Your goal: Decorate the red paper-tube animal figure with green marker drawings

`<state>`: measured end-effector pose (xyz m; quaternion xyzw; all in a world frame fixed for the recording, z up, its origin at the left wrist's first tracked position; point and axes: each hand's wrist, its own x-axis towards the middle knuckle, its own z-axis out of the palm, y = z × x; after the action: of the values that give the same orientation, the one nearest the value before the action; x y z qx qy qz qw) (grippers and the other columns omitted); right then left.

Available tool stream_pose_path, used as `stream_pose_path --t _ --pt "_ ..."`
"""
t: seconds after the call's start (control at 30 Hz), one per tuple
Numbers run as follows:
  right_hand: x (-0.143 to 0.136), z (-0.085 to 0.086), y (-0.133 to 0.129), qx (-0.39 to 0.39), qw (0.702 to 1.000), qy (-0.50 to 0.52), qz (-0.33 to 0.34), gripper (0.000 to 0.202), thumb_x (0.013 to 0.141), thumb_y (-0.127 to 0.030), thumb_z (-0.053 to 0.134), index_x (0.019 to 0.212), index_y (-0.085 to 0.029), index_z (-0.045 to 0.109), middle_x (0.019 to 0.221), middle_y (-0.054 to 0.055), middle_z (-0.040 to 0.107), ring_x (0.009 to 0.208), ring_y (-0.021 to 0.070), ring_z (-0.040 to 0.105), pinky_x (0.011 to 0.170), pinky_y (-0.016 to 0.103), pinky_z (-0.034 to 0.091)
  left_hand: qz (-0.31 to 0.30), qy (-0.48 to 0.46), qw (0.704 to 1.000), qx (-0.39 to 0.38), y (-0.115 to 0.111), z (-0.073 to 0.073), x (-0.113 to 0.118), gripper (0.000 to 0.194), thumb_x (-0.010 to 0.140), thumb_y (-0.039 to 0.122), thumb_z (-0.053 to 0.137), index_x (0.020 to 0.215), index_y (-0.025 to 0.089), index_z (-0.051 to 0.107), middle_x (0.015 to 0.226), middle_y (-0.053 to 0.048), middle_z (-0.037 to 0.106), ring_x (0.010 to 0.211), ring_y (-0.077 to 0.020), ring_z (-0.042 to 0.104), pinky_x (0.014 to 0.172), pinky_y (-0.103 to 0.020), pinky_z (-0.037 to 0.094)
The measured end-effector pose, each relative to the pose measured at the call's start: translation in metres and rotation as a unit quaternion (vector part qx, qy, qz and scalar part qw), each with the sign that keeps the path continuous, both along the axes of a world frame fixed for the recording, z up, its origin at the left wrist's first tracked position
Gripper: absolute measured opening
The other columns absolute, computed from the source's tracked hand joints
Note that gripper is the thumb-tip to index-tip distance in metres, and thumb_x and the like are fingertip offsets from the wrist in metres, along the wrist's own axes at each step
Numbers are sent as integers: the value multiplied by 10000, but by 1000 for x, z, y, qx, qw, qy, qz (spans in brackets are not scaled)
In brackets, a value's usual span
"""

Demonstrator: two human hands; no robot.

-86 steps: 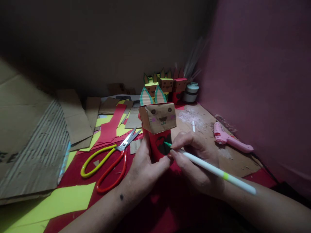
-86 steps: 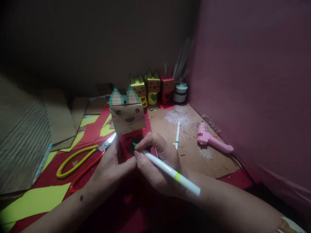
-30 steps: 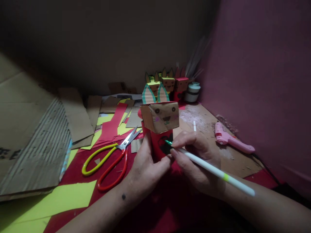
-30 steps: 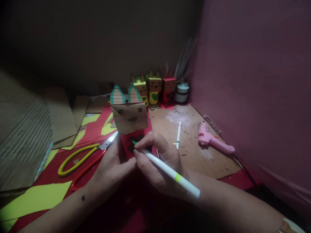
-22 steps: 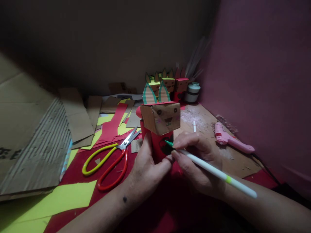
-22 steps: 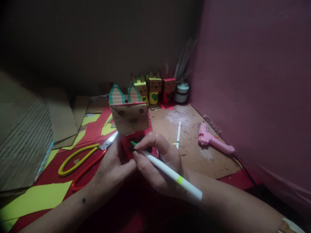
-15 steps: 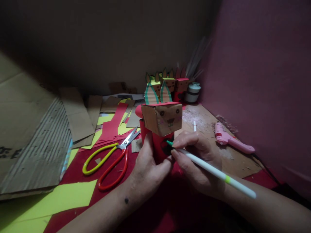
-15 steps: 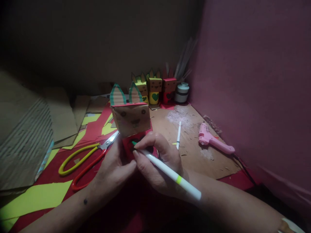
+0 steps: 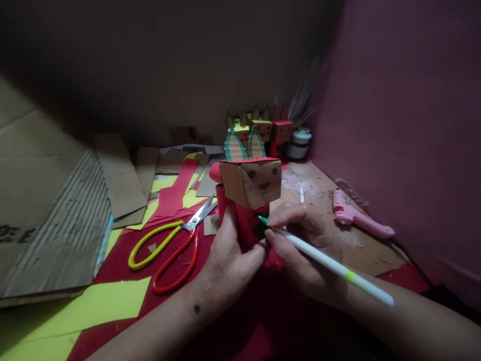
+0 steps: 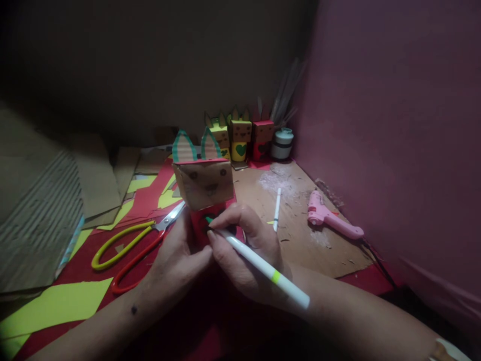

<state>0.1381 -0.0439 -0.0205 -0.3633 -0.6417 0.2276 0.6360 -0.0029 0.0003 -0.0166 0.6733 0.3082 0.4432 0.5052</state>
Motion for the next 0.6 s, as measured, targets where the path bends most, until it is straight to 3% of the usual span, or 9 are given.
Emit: stream_pose_path --t 0.6 --pt "1 -2 2 5 1000 -1 0 197 919 -99 642 1019 -269 632 859 -13 608 692 138 562 600 297 464 16 1 1000 -9 -1 -1 1 363 816 194 687 1118 199 486 1060 -61 636 998 -251 653 898 -440 539"
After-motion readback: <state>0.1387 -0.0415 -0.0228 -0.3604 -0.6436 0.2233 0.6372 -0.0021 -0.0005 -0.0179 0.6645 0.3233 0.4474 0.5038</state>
